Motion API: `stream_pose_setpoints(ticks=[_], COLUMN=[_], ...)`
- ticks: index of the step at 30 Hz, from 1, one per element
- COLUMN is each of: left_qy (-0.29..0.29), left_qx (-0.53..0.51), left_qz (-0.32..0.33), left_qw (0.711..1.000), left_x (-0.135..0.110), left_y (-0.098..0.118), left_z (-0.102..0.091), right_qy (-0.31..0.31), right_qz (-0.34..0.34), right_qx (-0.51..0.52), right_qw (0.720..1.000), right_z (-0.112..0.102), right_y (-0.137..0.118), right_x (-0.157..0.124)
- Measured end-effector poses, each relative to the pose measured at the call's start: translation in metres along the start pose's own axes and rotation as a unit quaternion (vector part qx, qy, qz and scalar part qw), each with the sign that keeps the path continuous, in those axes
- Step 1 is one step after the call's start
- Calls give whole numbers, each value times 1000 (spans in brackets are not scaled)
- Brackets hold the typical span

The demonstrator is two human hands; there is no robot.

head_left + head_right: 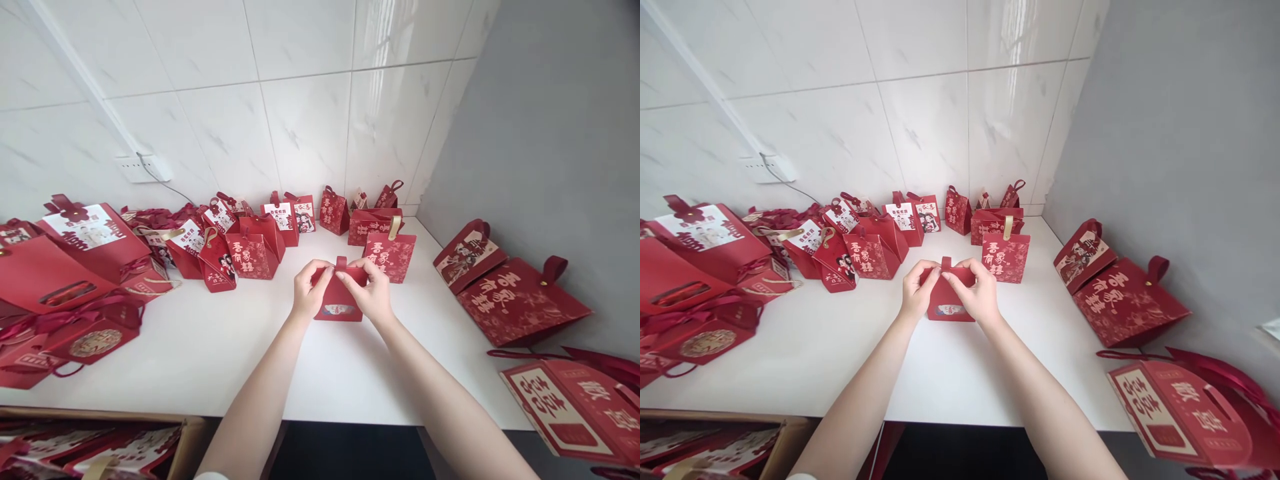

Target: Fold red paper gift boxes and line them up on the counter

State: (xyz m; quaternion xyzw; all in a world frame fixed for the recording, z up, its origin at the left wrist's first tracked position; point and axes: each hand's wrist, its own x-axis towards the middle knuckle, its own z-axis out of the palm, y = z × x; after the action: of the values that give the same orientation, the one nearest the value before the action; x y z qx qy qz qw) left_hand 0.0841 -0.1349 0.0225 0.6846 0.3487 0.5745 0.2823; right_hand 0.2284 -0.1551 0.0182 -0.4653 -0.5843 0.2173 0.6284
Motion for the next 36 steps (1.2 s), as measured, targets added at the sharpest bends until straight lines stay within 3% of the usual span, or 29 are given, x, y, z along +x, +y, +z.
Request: stream_pose_setpoints(ticks=[5,9,18,22,28,36], left_qy=[-26,-4,-15,-19,-14,4], left_qx=[-19,-16,3,10,70,60], left_qz=[11,17,19,36,117,53], left_qw=[999,1000,1000,999,991,997], left_x=[-4,-5,-5,-5,1,2], left_y=[1,0,-1,-2,2,4], left_z=[9,15,15,13,4,-1], right_qy=[24,45,54,30,-24,-91], right_qz=[19,7,25,8,-45,-24], right_qx=[22,22,20,24,31,50], right_qw=[999,999,998,999,998,994], right_z=[-5,-4,-2,-6,-10,-7], right_y=[-1,1,8,11,12,11], right_x=[3,3,3,4,4,3])
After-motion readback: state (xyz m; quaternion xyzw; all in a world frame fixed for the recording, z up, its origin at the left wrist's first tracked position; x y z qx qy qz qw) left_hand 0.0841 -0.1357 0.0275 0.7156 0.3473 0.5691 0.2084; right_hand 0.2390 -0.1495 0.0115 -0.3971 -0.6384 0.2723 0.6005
